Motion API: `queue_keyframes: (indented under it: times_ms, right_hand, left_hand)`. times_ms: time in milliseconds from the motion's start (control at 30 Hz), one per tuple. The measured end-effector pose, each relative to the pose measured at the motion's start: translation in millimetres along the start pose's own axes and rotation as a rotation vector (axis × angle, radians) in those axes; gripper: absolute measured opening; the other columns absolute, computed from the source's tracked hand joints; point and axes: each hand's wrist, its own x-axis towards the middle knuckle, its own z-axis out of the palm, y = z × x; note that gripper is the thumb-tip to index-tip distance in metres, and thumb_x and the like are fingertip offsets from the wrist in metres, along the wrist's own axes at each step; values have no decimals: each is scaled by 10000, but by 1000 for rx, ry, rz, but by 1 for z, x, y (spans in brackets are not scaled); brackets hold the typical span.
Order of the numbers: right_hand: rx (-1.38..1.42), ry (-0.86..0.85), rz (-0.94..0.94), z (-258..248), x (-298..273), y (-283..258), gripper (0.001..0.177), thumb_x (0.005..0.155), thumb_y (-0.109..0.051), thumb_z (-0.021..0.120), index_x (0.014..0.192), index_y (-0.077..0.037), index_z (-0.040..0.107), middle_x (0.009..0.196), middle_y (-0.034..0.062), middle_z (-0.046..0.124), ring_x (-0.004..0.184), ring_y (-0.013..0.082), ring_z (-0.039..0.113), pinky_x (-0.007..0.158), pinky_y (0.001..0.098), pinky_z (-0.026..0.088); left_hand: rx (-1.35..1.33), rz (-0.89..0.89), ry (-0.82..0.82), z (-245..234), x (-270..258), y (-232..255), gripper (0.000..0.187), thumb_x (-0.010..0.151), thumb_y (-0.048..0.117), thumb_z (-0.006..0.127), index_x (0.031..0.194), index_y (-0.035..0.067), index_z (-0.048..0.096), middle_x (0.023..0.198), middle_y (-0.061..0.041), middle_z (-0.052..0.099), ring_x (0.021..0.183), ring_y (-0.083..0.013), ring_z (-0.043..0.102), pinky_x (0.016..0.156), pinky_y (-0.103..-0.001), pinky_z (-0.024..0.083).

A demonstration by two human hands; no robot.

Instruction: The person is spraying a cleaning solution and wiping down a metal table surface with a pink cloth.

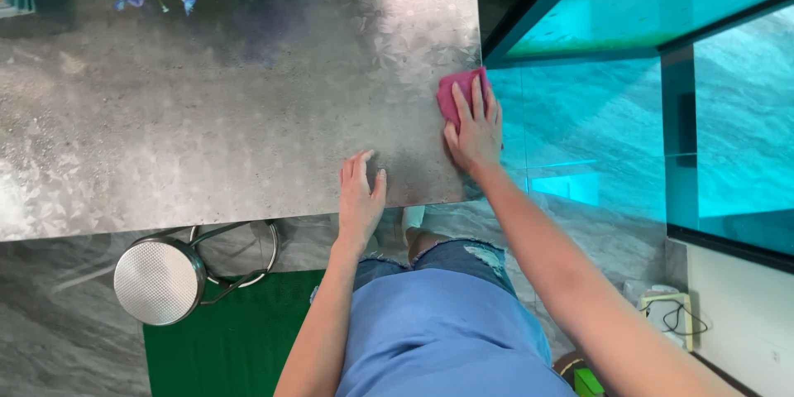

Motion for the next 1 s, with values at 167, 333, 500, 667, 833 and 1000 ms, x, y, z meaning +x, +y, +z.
queue_keyframes:
  times_ms: [167,333,500,667,833,1000]
  right_hand:
    - [-16,26,-3,26,63,16,754,893,-254,663,1610,-186,438,1692,202,252,1536,447,244,1238,570,235]
    - [-15,8,53,36,84,18,757,885,-269,658,1606,-198,438,1684,206,246,1511,461,241,1221,574,228]
    - [-14,27,56,31,56,5,751,907,-253,656,1622,-192,436,1693,199,256,1524,472,244,1241,568,222]
    - [-24,35,39,13,-10,-26,754,895,-234,664,1613,-182,438,1693,203,266,1534,463,258,1253,563,235]
    - [12,1,28,-6,-70,-64,751,883,-226,673,1593,-177,436,1688,197,274,1527,445,268,1249,563,255]
    - [69,-61,12,-21,-111,-96,749,892,-228,674,1594,-185,417,1678,178,273,1516,434,264,1236,575,251]
  left_hand:
    - [36,-13,33,-18,1,-11,442,935,110,671,1353,44,547,1355,-185,571,1286,-378,528,1091,-439,436]
    - [66,-21,13,-38,-2,-10,449,942,117,668,1364,41,539,1358,-188,565,1279,-385,523,1086,-446,438]
    - [43,-16,-11,-47,-6,-17,469,943,123,659,1381,31,522,1398,-203,528,1303,-403,500,1092,-460,434]
    - [62,18,-50,-47,-5,-21,471,935,138,669,1376,42,534,1391,-196,531,1298,-396,505,1095,-469,427]
    - [27,6,-88,-38,-3,-27,483,932,154,679,1383,55,535,1385,-183,530,1291,-390,504,1078,-460,443]
    - [36,32,-87,-31,-2,-30,487,920,156,693,1377,71,547,1372,-167,541,1287,-391,505,1080,-463,445]
